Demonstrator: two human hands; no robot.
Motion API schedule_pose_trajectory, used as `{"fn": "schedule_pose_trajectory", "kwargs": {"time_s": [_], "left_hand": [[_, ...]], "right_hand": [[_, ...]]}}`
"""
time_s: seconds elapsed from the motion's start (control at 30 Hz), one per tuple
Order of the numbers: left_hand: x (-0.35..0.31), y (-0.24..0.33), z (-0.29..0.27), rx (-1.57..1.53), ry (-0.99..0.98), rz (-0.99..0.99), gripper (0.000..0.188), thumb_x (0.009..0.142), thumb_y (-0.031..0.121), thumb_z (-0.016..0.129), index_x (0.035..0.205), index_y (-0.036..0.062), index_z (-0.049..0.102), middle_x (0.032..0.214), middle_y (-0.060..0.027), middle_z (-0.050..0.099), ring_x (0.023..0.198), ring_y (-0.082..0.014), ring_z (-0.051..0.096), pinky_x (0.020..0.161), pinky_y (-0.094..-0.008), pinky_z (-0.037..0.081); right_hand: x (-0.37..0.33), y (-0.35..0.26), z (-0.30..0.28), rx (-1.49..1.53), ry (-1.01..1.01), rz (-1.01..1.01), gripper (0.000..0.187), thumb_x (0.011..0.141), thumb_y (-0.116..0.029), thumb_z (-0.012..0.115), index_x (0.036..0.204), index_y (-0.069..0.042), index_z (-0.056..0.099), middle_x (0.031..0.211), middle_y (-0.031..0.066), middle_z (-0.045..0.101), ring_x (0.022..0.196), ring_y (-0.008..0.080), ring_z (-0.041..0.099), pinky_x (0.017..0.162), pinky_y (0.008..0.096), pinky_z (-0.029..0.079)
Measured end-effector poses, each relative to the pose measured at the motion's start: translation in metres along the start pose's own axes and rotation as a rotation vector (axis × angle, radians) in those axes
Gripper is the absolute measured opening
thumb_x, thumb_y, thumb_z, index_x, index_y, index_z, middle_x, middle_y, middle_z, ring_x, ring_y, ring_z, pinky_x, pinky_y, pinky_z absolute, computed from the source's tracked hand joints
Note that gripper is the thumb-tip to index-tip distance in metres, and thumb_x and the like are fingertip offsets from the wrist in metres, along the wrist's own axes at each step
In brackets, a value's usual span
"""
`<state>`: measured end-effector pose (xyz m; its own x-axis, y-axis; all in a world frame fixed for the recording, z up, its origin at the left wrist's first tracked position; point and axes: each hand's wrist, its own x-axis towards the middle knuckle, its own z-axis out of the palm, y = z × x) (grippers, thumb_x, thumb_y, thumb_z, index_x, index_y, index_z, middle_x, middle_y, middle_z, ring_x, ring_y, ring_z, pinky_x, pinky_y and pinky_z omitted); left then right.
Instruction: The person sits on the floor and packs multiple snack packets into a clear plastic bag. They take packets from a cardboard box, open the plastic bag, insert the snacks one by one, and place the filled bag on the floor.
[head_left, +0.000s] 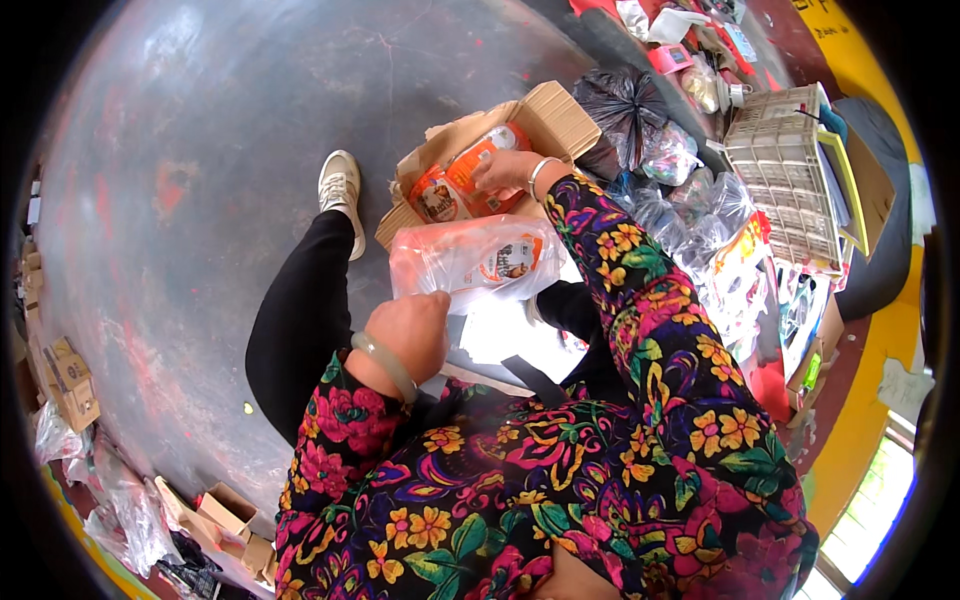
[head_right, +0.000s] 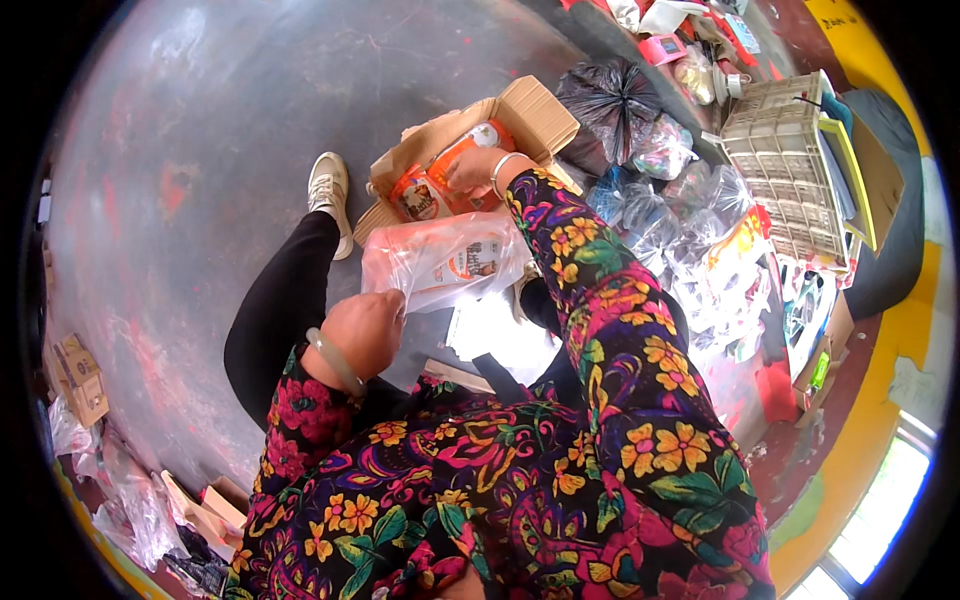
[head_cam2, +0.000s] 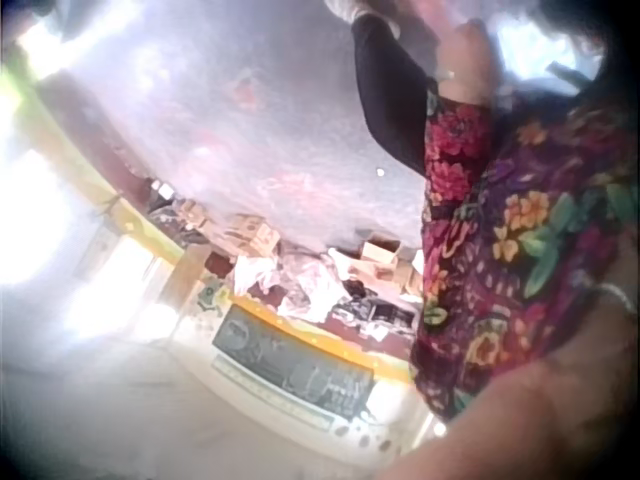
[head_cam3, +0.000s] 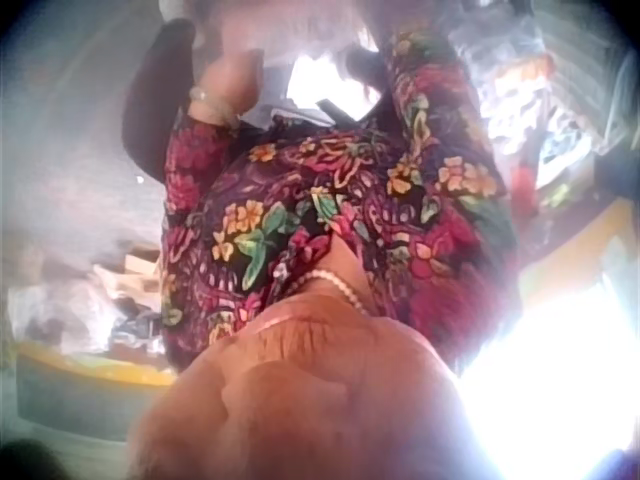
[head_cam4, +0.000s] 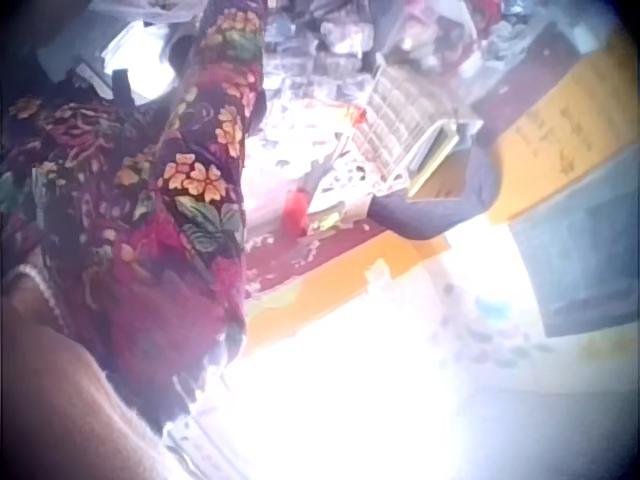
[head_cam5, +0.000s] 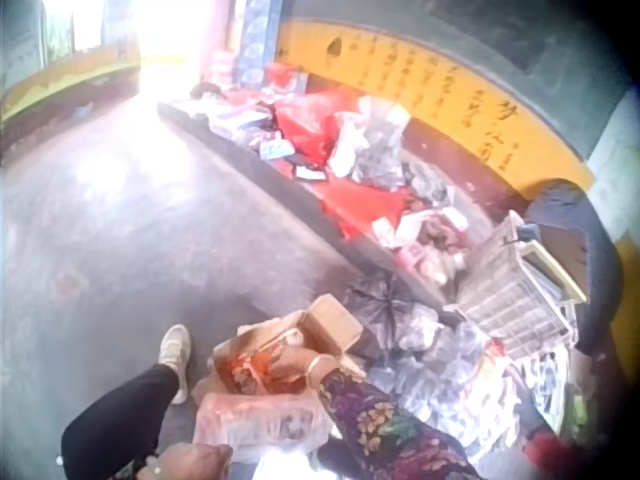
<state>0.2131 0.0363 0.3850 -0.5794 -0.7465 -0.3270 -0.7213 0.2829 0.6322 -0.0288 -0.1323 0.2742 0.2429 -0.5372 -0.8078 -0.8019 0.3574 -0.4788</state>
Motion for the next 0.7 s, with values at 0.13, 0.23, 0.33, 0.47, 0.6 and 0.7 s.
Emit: {"fn": "schedule_pose_trajectory", "kwargs": {"time_s": [0.13,0.23,0.33,0.47,0.6,0.7], "left_hand": [[-0.012,0.008,-0.004,0.005,-0.025,-0.008,0.008,0.076,0.01,0.05,0.074,0.0021,0.051,0.062,-0.0182,0.056,0.061,-0.0371,0.056,0.056,-0.0458,0.044],[-0.013,0.018,-0.009,0.027,-0.068,0.005,0.008,0.076,0.01,0.049,0.074,0.0023,0.051,0.061,-0.0178,0.055,0.059,-0.0371,0.055,0.055,-0.0455,0.044],[-0.018,0.021,-0.008,0.006,-0.072,-0.002,0.007,0.075,0.009,0.049,0.074,0.0025,0.05,0.06,-0.0175,0.055,0.058,-0.037,0.055,0.054,-0.0453,0.044],[-0.018,0.026,-0.011,-0.012,-0.074,0.038,0.007,0.075,0.009,0.049,0.073,0.0025,0.05,0.06,-0.0173,0.055,0.057,-0.037,0.055,0.054,-0.0454,0.044],[-0.018,0.024,-0.008,-0.011,-0.09,0.035,0.006,0.075,0.008,0.049,0.074,0.0023,0.05,0.06,-0.0173,0.055,0.058,-0.0373,0.055,0.054,-0.0458,0.044],[-0.019,0.026,-0.009,-0.014,-0.091,0.044,0.006,0.075,0.008,0.049,0.075,0.0019,0.05,0.061,-0.0178,0.055,0.059,-0.0375,0.055,0.054,-0.0462,0.044]], "right_hand": [[0.034,0.02,0.014,-0.01,-0.122,0.086,0.037,0.076,-0.02,0.06,0.11,-0.007,0.056,0.095,0.0028,0.058,0.081,0.0144,0.055,0.068,0.0255,0.049],[0.08,0.081,0.023,-0.061,-0.1,-0.016,0.038,0.073,-0.03,0.061,0.101,-0.005,0.06,0.09,0.0086,0.062,0.075,0.0209,0.059,0.067,0.0322,0.049],[0.098,0.081,0.039,-0.448,-0.039,0.043,0.046,0.067,-0.039,0.064,0.097,-0.003,0.062,0.097,0.0136,0.062,0.085,0.0274,0.06,0.075,0.0344,0.046],[0.116,0.104,0.068,-0.337,-0.05,0.068,0.047,0.065,-0.037,0.065,0.097,-0.003,0.062,0.099,0.0144,0.062,0.089,0.0265,0.06,0.076,0.0335,0.046],[0.106,0.082,0.08,-0.242,-0.089,0.094,0.042,0.067,-0.033,0.066,0.096,-0.004,0.063,0.094,0.0132,0.062,0.083,0.0244,0.06,0.074,0.0335,0.046],[0.085,0.058,0.078,-0.307,-0.099,0.081,0.04,0.068,-0.031,0.066,0.097,-0.005,0.062,0.091,0.013,0.063,0.082,0.0245,0.06,0.075,0.034,0.046]]}}
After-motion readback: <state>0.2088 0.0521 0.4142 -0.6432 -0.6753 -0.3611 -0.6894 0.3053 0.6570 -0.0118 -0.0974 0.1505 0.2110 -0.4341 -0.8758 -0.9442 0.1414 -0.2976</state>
